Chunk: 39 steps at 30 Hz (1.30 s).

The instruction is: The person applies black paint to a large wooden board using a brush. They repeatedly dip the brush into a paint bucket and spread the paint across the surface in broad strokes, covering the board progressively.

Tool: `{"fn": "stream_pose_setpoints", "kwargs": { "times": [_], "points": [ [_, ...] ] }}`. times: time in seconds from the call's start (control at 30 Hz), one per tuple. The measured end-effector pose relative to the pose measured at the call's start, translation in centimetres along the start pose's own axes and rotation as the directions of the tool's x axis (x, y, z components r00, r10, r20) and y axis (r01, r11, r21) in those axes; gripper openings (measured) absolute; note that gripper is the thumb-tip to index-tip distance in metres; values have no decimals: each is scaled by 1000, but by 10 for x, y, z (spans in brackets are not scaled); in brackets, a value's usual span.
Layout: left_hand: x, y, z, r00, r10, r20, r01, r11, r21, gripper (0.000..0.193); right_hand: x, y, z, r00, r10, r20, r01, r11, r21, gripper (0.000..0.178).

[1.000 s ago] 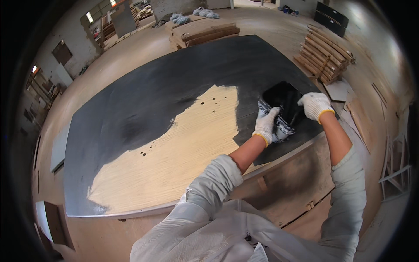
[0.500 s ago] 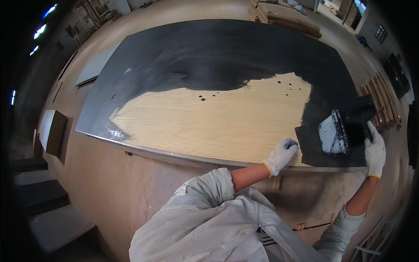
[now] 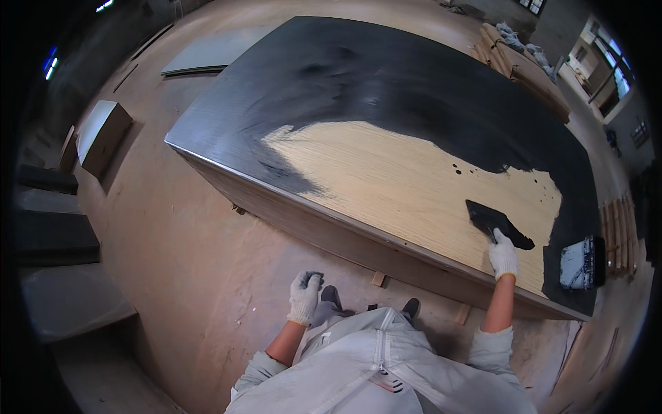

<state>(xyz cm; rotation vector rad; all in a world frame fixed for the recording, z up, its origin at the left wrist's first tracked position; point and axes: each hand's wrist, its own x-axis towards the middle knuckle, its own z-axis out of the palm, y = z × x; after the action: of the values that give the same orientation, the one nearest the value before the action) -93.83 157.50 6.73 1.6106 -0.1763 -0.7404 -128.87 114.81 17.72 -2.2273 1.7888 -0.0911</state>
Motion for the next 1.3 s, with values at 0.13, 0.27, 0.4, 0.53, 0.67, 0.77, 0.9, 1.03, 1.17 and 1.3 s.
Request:
{"fn": "stream_pose_setpoints", "kwargs": {
  "times": [0.13,0.27,0.4,0.53,0.67,0.77,0.9,1.03,1.17,1.3],
  "points": [
    [16,-46,-122,965,-175,-195,194,978,78,18,47,-197,24,976,-170,133,171,985,4,50],
    [16,-160,-231,922,-255,-291,352,867,353,20,37,-376,65,863,-468,191,470,882,41,40],
    [-23,-218,-264,680,-704,-208,732,668,133,18,-15,-450,89,845,-465,265,464,883,68,44],
    [-69,-238,-276,517,-844,-145,856,504,120,15,-79,-399,69,861,-329,388,372,928,-37,53],
    [-78,-244,-274,520,-844,-129,846,488,217,12,-125,-273,29,958,-98,269,148,974,-170,53],
    [-57,-238,-272,539,-835,-112,830,503,242,10,-127,-179,6,984,88,156,-53,974,-219,49],
    [0,-220,-265,585,-805,-102,809,568,153,7,-127,-178,6,983,90,158,-55,975,-215,48],
    [77,-171,-263,718,-684,-125,693,720,41,5,-93,-282,21,968,-38,249,71,990,-125,47],
    [144,-122,-266,855,-508,-107,516,853,74,10,-26,-342,28,977,-100,191,111,993,-49,42],
    [144,-100,-247,897,-425,-119,435,897,77,19,-9,-292,28,989,0,146,14,995,-99,44]
  ]
}}
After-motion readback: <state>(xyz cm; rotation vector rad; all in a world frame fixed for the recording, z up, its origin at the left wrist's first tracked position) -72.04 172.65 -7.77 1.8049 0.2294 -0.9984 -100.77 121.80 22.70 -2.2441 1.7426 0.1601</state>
